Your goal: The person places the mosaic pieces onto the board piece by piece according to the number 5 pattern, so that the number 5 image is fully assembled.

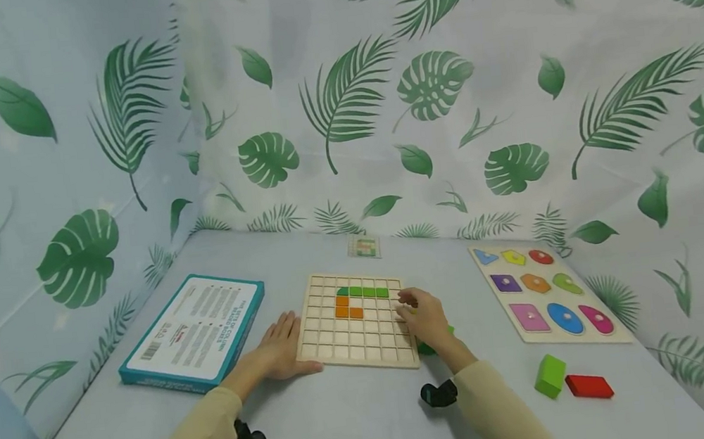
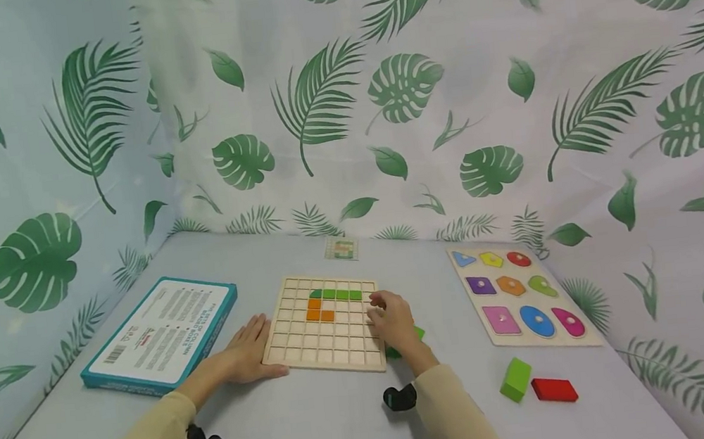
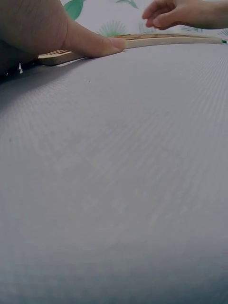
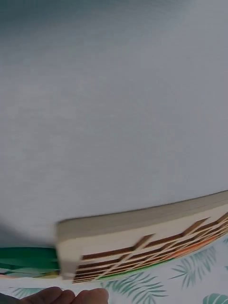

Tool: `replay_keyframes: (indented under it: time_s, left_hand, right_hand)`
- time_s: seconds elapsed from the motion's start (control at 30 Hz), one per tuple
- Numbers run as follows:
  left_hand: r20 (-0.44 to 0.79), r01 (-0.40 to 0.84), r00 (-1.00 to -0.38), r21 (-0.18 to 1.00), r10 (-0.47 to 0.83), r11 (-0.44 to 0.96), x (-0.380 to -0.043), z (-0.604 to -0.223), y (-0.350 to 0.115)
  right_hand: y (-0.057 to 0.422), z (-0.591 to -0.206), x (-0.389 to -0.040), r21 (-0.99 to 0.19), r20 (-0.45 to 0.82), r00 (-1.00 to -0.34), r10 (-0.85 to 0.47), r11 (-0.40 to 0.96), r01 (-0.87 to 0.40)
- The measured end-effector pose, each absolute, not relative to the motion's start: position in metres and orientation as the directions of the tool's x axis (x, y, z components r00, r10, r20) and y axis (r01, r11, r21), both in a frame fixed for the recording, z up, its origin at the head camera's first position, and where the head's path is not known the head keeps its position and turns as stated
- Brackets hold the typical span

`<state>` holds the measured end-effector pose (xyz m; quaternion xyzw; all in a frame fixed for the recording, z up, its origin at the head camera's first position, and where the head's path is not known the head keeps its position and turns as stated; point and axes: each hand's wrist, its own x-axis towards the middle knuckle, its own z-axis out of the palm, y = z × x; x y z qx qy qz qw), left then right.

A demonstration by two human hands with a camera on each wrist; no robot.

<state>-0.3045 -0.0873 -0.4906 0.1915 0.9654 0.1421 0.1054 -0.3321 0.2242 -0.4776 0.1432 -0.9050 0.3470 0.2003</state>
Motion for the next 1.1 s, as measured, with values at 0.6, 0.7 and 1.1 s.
replay_keyframes:
  time_s: [0.6,0.7,1.1]
  left_hand:
    - [-0.150,0.320,-0.909,0.348,0.389,0.881,-0.289,-0.461,-0.082]
    - [-0.122,0.316,-0.917,0.360,0.380,0.878,-0.288,-0.458,-0.080]
    - [-0.190,0.242,-0.927,0.357,0.324,0.902,-0.284,-0.451,-0.073]
  right_hand:
    - [0.278,-0.478,-0.320,-0.610,0.333,-0.939,0.086,0.779,-0.145]
    - [0.282,-0.477,-0.320,-0.610,0.326,-0.942,0.078,0.779,-0.147]
    - [0.282,-0.475,-0.318,-0.565,0.212,-0.977,0.015,0.818,-0.110]
